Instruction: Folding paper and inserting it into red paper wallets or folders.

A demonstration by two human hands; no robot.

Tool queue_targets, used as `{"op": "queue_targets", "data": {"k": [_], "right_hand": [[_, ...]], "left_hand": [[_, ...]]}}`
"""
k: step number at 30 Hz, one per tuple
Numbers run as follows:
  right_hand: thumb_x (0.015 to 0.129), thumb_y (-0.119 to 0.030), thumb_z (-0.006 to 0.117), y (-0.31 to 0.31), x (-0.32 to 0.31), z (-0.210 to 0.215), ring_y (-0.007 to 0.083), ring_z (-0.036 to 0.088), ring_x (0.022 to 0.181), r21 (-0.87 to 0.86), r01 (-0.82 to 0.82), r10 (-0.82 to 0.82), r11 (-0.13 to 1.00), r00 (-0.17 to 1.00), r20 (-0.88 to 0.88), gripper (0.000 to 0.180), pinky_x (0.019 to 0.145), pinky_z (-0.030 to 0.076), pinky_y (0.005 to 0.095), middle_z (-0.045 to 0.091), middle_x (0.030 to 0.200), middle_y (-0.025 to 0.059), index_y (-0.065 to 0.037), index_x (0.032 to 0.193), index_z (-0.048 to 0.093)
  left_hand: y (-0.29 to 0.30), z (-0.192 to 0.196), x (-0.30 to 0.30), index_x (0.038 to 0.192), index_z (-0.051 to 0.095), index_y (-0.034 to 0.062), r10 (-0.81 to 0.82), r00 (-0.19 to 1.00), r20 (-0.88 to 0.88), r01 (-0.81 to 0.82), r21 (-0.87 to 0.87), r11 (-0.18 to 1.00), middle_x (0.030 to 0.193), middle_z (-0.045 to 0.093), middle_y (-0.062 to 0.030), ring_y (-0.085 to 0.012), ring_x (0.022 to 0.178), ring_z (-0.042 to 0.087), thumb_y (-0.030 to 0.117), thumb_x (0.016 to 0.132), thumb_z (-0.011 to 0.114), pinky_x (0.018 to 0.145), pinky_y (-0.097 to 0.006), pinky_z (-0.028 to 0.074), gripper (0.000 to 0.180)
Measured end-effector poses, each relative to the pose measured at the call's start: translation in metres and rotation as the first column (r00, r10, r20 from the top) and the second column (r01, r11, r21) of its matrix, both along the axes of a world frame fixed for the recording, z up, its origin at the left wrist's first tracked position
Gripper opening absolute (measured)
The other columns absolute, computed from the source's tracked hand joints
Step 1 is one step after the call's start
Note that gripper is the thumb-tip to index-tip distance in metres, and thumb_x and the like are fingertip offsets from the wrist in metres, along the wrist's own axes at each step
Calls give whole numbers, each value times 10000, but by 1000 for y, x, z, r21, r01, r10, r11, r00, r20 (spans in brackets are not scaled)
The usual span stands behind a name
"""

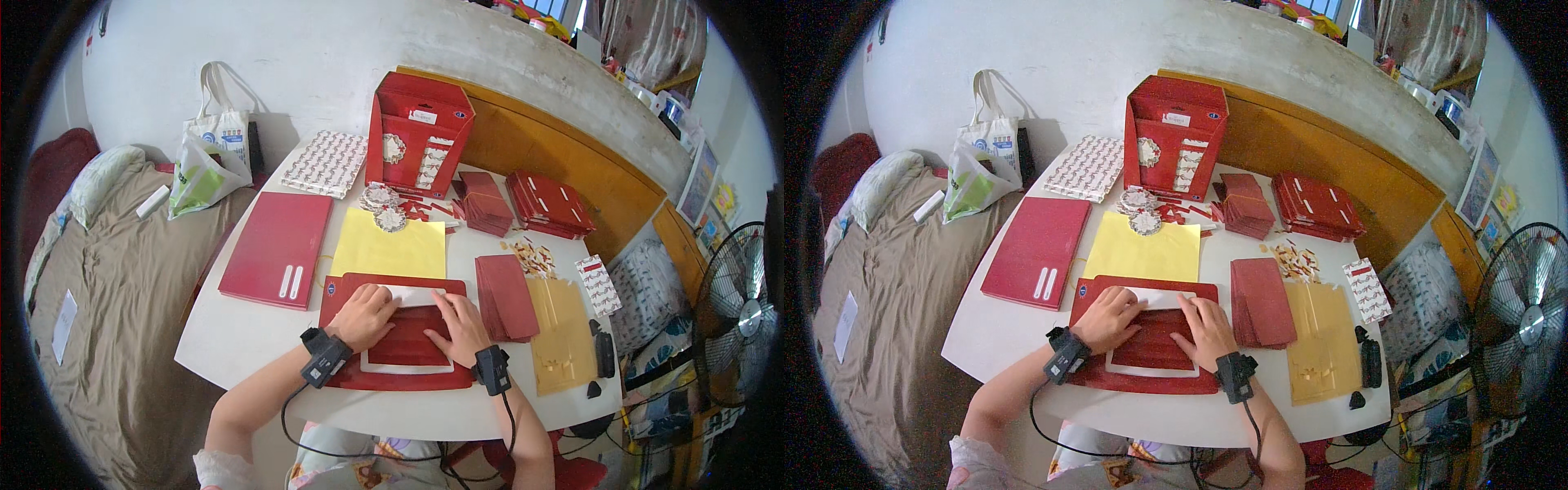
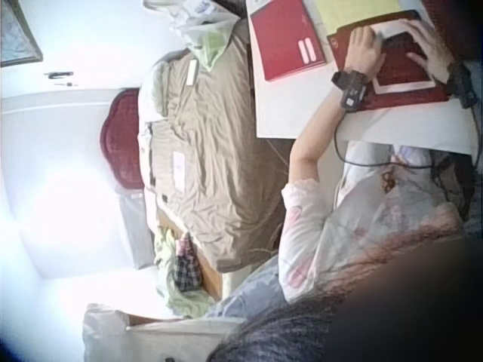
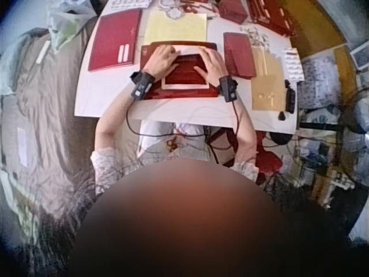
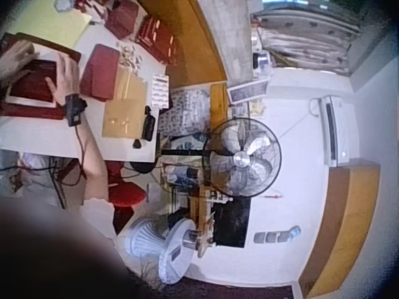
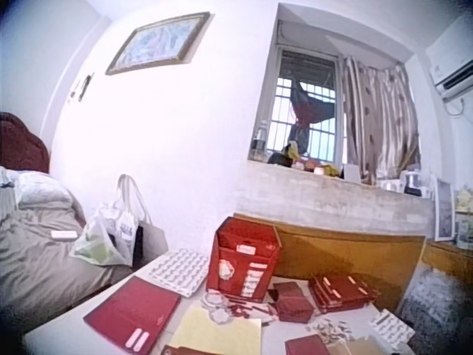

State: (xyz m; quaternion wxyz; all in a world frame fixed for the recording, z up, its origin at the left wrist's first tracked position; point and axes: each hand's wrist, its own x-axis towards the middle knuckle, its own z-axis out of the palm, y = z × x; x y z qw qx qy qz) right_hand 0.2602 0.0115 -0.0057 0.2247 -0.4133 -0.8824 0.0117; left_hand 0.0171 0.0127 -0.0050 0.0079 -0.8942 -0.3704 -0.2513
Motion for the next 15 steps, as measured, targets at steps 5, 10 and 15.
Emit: {"op": "queue_targets", "data": {"k": [5,10,15], "right_hand": [[810,-154,666,-3,-5,3,296,486,1122,81,-88,87,993,996,9,485,959,400,417,498,1206,145,2,1238,501],[866,-150,575,-2,-2,-6,313,421,1244,45,-90,85,995,991,99,479,1030,341,438,423,1360,166,10,1300,450],[951,-252,425,-2,-8,-3,261,316,1353,-16,-59,61,998,958,280,488,1113,243,435,357,1445,154,-3,1369,382]], "left_hand": [[2,-11,0,1128,567,-18,-40,999,-38,39,-27,999,1115,523,-132,-309,1045,513,156,757,695,921,-391,445,429],[-7,-15,4,1267,448,-52,-45,998,-52,40,-88,995,1294,456,-209,-344,1219,445,248,850,626,1026,-404,389,543],[-8,-16,5,1340,321,-108,-41,992,-119,30,-91,995,1388,343,-281,-366,1331,317,290,890,538,1096,-447,280,639]]}}
